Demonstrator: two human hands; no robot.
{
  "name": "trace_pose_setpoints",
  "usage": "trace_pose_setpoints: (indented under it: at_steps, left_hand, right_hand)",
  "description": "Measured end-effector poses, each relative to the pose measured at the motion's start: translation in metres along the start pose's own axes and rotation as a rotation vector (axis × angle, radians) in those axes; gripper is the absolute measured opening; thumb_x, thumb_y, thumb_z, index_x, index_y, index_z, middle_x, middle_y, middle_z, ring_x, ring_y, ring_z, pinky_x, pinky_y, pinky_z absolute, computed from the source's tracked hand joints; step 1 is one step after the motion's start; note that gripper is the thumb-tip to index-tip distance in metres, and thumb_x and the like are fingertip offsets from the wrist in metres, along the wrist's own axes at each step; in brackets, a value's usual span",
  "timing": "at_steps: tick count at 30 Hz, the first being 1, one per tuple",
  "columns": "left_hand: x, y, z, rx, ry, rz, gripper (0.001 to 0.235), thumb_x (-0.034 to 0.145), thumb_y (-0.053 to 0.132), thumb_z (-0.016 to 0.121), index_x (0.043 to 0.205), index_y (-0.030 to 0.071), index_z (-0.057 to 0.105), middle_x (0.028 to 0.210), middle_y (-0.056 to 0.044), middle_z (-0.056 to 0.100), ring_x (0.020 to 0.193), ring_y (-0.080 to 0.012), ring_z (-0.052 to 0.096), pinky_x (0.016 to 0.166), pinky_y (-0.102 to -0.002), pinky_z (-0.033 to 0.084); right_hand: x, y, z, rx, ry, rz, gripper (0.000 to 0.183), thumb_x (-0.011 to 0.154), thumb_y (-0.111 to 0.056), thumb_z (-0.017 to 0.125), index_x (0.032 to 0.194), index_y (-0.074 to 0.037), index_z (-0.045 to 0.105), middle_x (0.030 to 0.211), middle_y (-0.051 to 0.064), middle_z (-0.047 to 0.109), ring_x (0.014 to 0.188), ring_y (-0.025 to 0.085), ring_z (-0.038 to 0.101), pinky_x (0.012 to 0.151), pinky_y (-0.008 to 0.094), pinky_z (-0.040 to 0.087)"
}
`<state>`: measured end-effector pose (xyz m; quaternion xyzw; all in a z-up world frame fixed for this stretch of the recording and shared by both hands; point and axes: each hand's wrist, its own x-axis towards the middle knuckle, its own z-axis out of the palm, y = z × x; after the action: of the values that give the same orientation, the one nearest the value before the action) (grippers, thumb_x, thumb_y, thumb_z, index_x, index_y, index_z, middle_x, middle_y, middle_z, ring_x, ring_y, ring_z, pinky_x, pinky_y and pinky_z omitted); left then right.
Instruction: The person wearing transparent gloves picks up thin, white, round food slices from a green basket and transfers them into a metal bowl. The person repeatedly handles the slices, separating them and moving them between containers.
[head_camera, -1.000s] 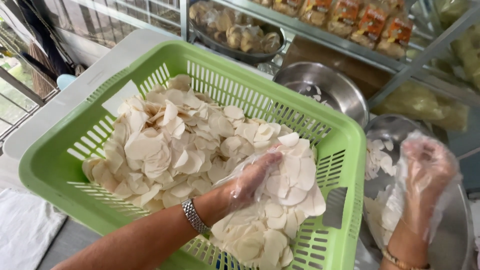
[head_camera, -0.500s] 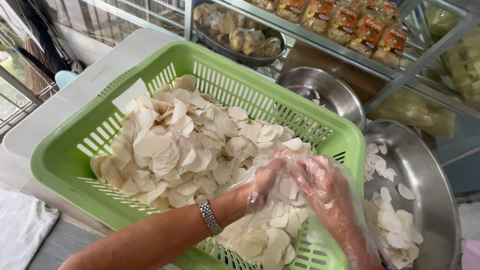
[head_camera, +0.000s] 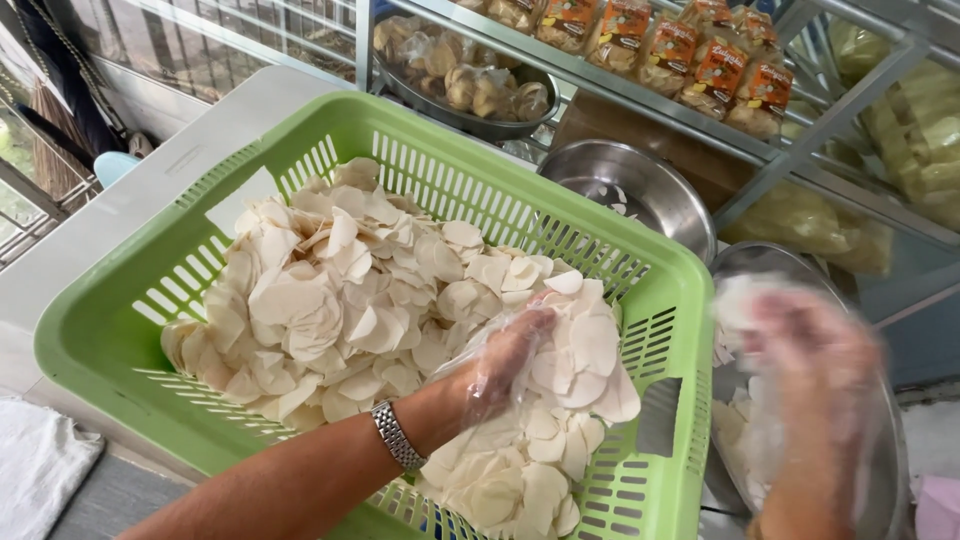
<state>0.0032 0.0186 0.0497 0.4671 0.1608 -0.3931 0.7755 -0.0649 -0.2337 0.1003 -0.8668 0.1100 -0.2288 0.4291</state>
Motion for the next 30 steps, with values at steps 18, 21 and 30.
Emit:
trace_pose_setpoints:
  at_steps: [18,21,30]
  left_hand:
    - [0.012,-0.002,-0.006,0.278,-0.146,0.048,0.074,0.094,0.034,0.051,0.162,0.025,0.025,0.166,-0.015,0.034,0.152,-0.0330,0.034,0.125,-0.050,0.024]
    - [0.016,-0.007,-0.009,0.156,-0.215,0.057,0.077,0.092,0.032,0.054,0.163,0.026,0.023,0.157,-0.022,0.047,0.129,-0.0373,0.059,0.101,-0.044,0.055]
    - [0.030,-0.016,-0.013,0.266,-0.270,0.077,0.080,0.089,0.033,0.054,0.163,0.029,0.023,0.157,-0.019,0.045,0.143,-0.0321,0.042,0.120,-0.054,0.029]
  right_hand:
    - [0.010,0.076,-0.011,0.495,-0.480,-0.476,0.061,0.119,-0.041,0.022,0.122,0.002,0.065,0.135,0.018,0.066,0.137,0.032,0.062,0.126,0.045,0.049]
    - [-0.020,0.019,0.027,0.029,-0.444,-0.791,0.029,0.084,-0.021,0.076,0.110,-0.008,0.070,0.129,0.013,0.069,0.118,0.023,0.072,0.103,0.030,0.063]
    - [-0.020,0.026,0.039,0.547,-0.624,-0.721,0.029,0.099,-0.005,0.067,0.127,-0.009,0.067,0.130,0.011,0.073,0.128,0.024,0.069,0.113,0.030,0.064]
